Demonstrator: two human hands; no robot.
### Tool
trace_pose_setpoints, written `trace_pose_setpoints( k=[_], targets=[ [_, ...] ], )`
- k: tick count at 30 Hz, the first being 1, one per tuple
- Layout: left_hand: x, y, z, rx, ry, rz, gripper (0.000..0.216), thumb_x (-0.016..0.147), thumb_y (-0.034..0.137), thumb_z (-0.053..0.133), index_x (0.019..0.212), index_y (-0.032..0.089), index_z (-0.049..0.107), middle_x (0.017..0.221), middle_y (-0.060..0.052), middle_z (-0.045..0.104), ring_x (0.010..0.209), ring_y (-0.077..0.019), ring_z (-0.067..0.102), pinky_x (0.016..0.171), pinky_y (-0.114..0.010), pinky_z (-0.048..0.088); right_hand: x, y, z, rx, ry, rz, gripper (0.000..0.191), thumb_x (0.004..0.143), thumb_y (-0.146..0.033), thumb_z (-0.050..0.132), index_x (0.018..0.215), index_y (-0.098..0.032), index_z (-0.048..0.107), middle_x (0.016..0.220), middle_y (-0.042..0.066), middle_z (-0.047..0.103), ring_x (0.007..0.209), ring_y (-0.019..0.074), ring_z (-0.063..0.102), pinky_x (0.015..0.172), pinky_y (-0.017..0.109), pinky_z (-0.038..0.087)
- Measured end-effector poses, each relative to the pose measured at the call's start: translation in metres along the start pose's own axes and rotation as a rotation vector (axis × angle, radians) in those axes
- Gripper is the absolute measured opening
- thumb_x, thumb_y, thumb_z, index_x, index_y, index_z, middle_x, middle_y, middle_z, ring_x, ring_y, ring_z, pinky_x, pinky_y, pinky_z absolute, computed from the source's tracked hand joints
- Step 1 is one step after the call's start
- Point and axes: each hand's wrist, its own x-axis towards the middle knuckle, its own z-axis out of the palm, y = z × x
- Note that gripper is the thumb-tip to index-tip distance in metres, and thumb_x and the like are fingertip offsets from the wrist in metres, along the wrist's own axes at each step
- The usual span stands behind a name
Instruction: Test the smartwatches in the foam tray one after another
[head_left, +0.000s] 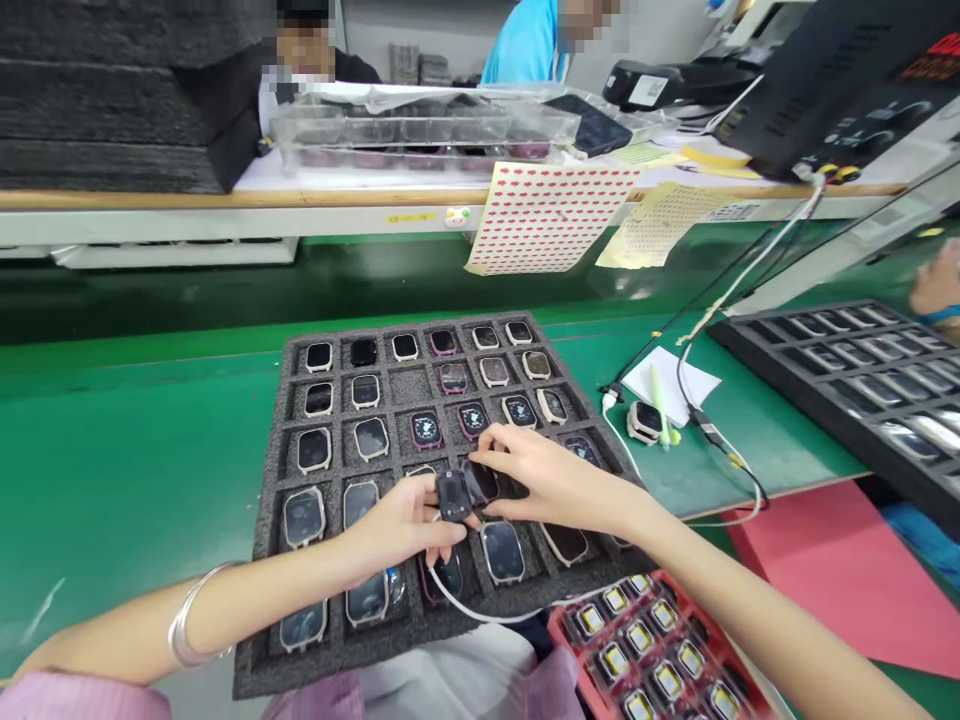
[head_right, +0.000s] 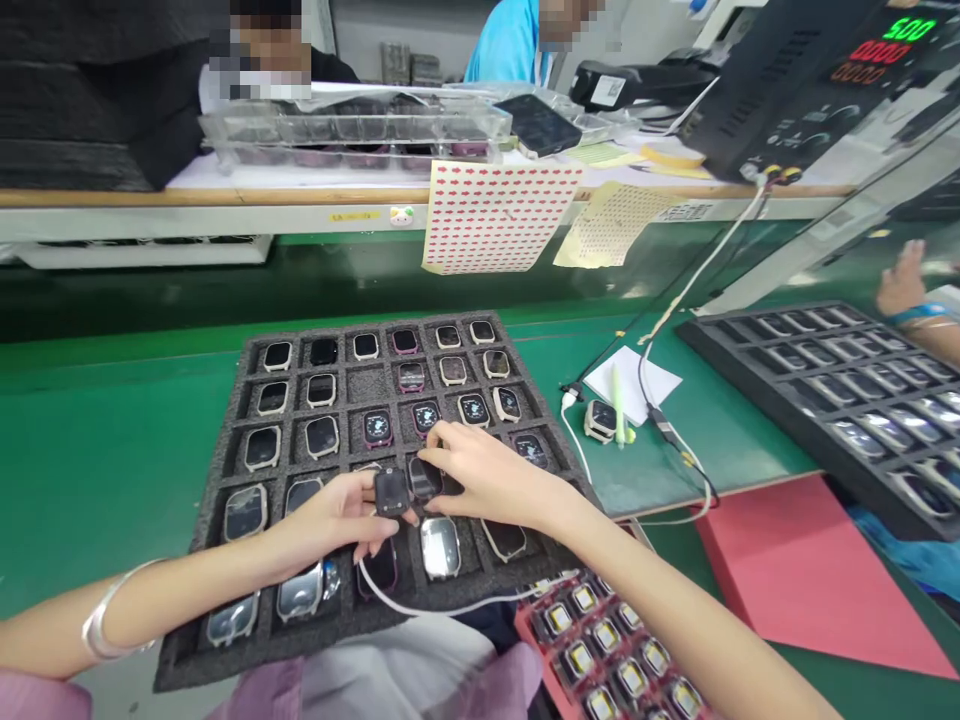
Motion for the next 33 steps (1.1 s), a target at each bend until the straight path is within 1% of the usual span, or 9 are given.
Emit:
trace_pose_setpoints(
  k=[3, 9, 11, 15, 17, 20, 25, 29, 33],
  targets=[
    [0.002, -0.001, -0.001, 0.007, -0.011, -0.013, 0.035, 0.068, 0.022, 0.075, 0.096, 0.011, 0.057, 0.096, -0.009, 0.069, 0.050, -0.0048, 0.052, 0.043, -0.017, 0.038, -0.001, 0.002, 0.000, 0.023, -0.012, 0.002, 0.029, 0.078, -0.022, 0.068, 0.106, -0.015, 0.064, 0.104, 0.009, 0.057, 0.096, 0.0234, 0.058, 0.084, 0.035, 0.050],
    [0.005, -0.003, -0.004, -0.034, -0.012, 0.013, 0.031, 0.069, 0.019, 0.074, 0.093, 0.011, 0.056, 0.097, -0.011, 0.069, 0.052, -0.0049, 0.053, 0.045, -0.017, 0.038, 0.007, -0.001, 0.001, -0.177, -0.025, 0.011, 0.022, 0.074, -0.024, 0.071, 0.092, -0.013, 0.065, 0.098, 0.011, 0.058, 0.082, 0.0249, 0.061, 0.072, 0.038, 0.053],
    [0.005, -0.003, -0.004, -0.039, -0.016, 0.013, 0.031, 0.069, 0.019, 0.074, 0.093, 0.011, 0.056, 0.098, -0.011, 0.069, 0.053, -0.0050, 0.053, 0.045, -0.017, 0.038, 0.005, 0.001, -0.003, -0.125, 0.047, 0.012, 0.025, 0.073, -0.023, 0.071, 0.095, -0.015, 0.064, 0.102, 0.011, 0.059, 0.085, 0.0247, 0.063, 0.074, 0.038, 0.054],
    [0.007, -0.003, -0.006, -0.055, -0.040, 0.002, 0.035, 0.064, 0.020, 0.078, 0.092, 0.013, 0.057, 0.093, -0.006, 0.067, 0.054, -0.0060, 0.054, 0.045, -0.018, 0.038, -0.001, -0.003, -0.008, 0.123, 0.244, -0.019, 0.033, 0.074, -0.023, 0.069, 0.106, -0.019, 0.059, 0.109, 0.009, 0.062, 0.099, 0.0233, 0.063, 0.085, 0.035, 0.052],
    [0.007, -0.003, -0.006, -0.067, -0.042, -0.001, 0.040, 0.060, 0.018, 0.081, 0.091, 0.014, 0.057, 0.086, -0.002, 0.065, 0.057, -0.0069, 0.054, 0.047, -0.018, 0.039, 0.000, -0.011, -0.005, 0.159, 0.246, -0.056, 0.034, 0.074, -0.024, 0.069, 0.107, -0.019, 0.059, 0.110, 0.009, 0.064, 0.101, 0.0237, 0.063, 0.086, 0.035, 0.052],
    [0.008, -0.003, -0.006, -0.050, -0.029, 0.030, 0.043, 0.058, 0.018, 0.083, 0.093, 0.014, 0.057, 0.081, 0.001, 0.062, 0.064, -0.0080, 0.056, 0.052, -0.017, 0.042, 0.005, -0.023, 0.004, 0.074, 0.204, -0.086, 0.035, 0.076, -0.022, 0.067, 0.110, -0.018, 0.058, 0.109, 0.011, 0.066, 0.099, 0.0263, 0.063, 0.087, 0.041, 0.051],
    [0.008, -0.007, -0.003, 0.055, 0.025, 0.045, 0.033, 0.074, 0.040, 0.070, 0.088, 0.015, 0.053, 0.051, 0.006, 0.055, 0.041, -0.0076, 0.048, 0.041, -0.018, 0.039, 0.012, -0.029, 0.009, -0.025, 0.142, -0.148, 0.040, 0.078, -0.021, 0.069, 0.115, -0.013, 0.057, 0.108, 0.013, 0.067, 0.096, 0.0277, 0.064, 0.084, 0.042, 0.053],
    [0.008, -0.007, -0.001, -0.001, 0.029, 0.067, 0.036, 0.073, 0.046, 0.069, 0.081, 0.014, 0.054, 0.048, 0.003, 0.057, 0.038, -0.0094, 0.051, 0.040, -0.019, 0.041, 0.011, -0.027, 0.015, -0.005, 0.193, -0.142, 0.042, 0.078, -0.021, 0.066, 0.117, -0.014, 0.056, 0.107, 0.013, 0.066, 0.096, 0.0270, 0.064, 0.083, 0.041, 0.054],
    [0.006, -0.005, -0.004, 0.002, 0.014, 0.090, 0.032, 0.076, 0.042, 0.068, 0.079, 0.013, 0.056, 0.047, 0.004, 0.054, 0.036, -0.0069, 0.047, 0.037, -0.016, 0.038, 0.011, -0.024, 0.028, 0.148, 0.299, -0.140, 0.040, 0.077, -0.017, 0.062, 0.116, -0.015, 0.055, 0.106, 0.012, 0.066, 0.095, 0.0243, 0.064, 0.081, 0.038, 0.055]
  ],
)
